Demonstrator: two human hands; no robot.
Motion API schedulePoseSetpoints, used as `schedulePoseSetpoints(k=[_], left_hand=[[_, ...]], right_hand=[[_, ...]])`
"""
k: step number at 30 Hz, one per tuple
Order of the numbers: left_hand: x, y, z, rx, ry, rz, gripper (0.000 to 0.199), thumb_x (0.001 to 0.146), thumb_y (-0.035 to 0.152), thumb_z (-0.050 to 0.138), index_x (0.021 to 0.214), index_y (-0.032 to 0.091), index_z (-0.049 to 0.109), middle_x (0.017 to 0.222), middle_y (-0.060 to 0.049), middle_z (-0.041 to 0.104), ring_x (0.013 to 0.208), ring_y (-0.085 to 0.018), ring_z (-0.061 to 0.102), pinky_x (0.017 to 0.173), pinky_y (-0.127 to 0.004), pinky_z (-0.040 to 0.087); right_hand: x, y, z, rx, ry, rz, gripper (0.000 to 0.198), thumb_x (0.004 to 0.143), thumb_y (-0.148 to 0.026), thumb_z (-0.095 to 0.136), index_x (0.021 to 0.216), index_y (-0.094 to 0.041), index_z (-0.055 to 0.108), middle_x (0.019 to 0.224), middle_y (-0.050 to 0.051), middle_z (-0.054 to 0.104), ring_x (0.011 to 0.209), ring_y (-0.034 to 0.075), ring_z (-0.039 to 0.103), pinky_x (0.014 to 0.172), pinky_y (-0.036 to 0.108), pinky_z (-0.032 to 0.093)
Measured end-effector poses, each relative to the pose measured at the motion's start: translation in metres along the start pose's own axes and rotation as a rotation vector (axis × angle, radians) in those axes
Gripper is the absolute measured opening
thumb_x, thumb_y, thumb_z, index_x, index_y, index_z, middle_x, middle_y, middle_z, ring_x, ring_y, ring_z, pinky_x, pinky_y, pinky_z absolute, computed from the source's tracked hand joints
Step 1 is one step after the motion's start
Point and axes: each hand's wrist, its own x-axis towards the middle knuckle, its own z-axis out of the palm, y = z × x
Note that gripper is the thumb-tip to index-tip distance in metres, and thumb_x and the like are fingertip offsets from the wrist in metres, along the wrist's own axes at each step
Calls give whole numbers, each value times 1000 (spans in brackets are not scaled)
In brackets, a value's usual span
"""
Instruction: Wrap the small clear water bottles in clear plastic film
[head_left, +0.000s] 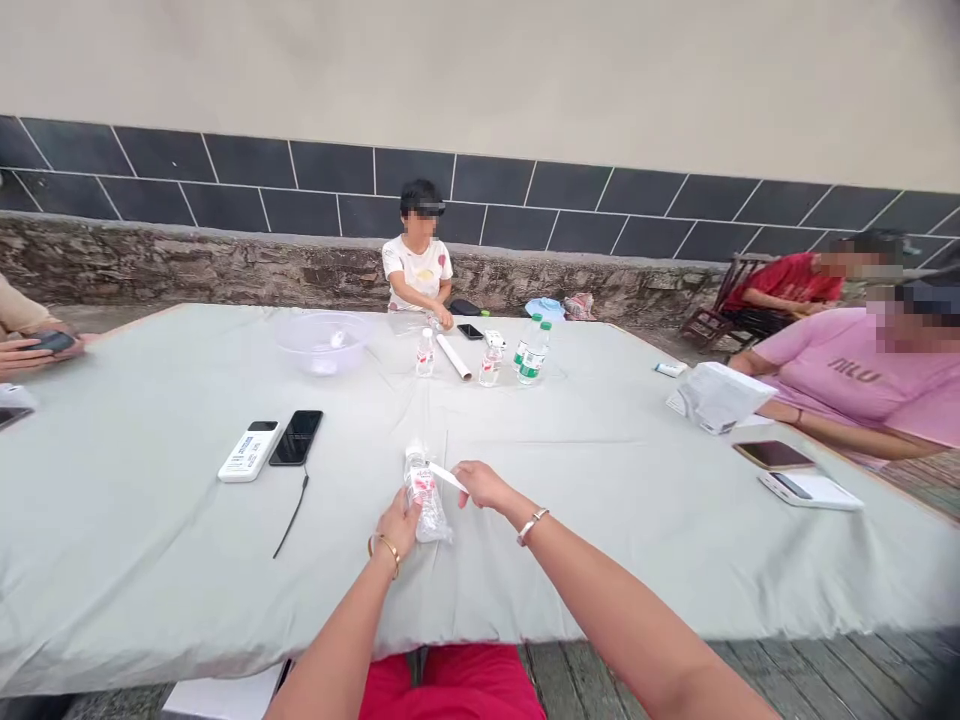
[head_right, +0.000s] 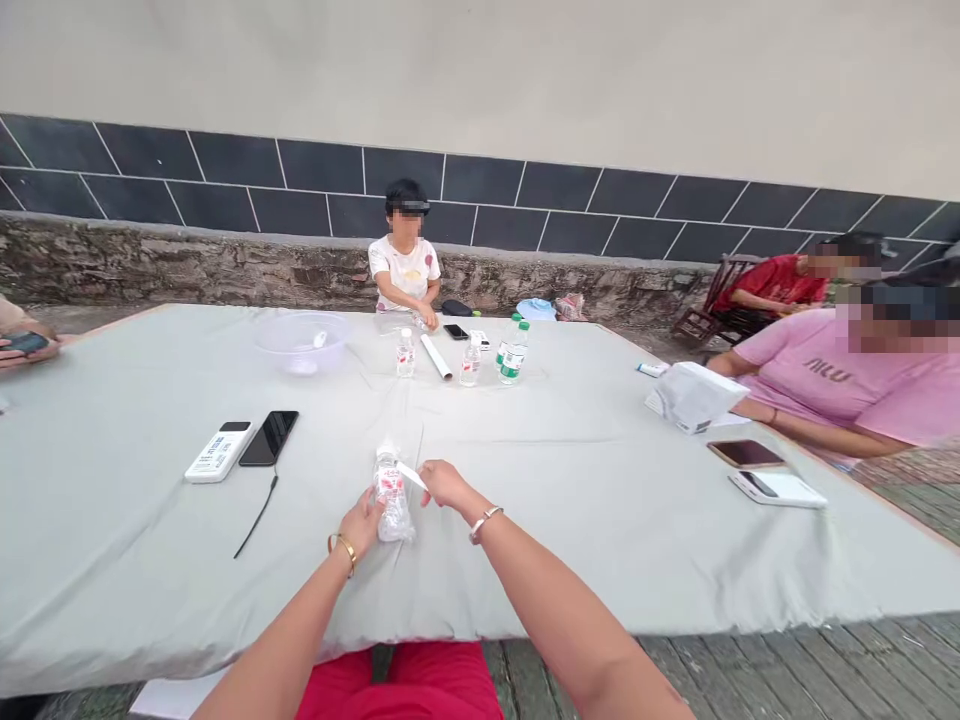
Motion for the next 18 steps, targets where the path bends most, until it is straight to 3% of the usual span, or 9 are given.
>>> schedulePoseSetpoints(k=[6, 9, 11, 13, 16, 18], left_hand=[[-2, -3, -1, -42, -36, -8, 55, 86, 49, 35, 133, 20, 40, 96, -6, 67, 98, -24, 59, 85, -32, 42], [-3, -3, -2, -59, -33, -7, 57, 86, 49, 35, 133, 18, 39, 101, -8, 65, 101, -24, 57, 86, -33, 41], [-3, -3, -3, -65, -29, -9, 57, 85, 50, 35, 133, 19, 39, 99, -7, 65, 100, -24, 58, 85, -33, 41], [-3, -3, -3, -66, -28, -9, 58, 85, 51, 35, 133, 18, 39, 91, -6, 66, 95, -24, 59, 83, -33, 42], [-4, -3, -5, -64, -27, -1, 59, 85, 51, 36, 133, 16, 40, 82, -4, 64, 86, -22, 60, 78, -32, 43], [-3, -3, -6, -61, -25, 2, 59, 84, 51, 36, 132, 17, 41, 80, -4, 64, 83, -21, 61, 76, -31, 44]], right_hand=[[-63, 46, -1, 28, -235, -79, 27, 86, -37, 38, 83, -17, 56, 49, -3, 55, 36, 6, 31, 39, 18, 26], [-72, 65, -6, 78, -340, -141, 35, 83, -48, 43, 84, -16, 57, 49, -5, 50, 39, 5, 31, 41, 18, 26], [-62, 75, -9, 127, -221, -138, 38, 84, -51, 41, 87, -16, 57, 52, -5, 49, 41, 6, 33, 43, 18, 29], [-43, 85, -11, 114, 60, -68, 37, 87, -46, 35, 91, -17, 56, 58, -3, 52, 45, 8, 40, 47, 19, 32], [-15, 100, -11, -136, 443, 95, 33, 89, -36, 30, 101, -19, 56, 74, 2, 61, 60, 12, 53, 55, 22, 38], [-3, 107, -9, -291, 533, 149, 32, 88, -28, 33, 107, -18, 56, 88, 7, 63, 76, 17, 57, 64, 25, 40]])
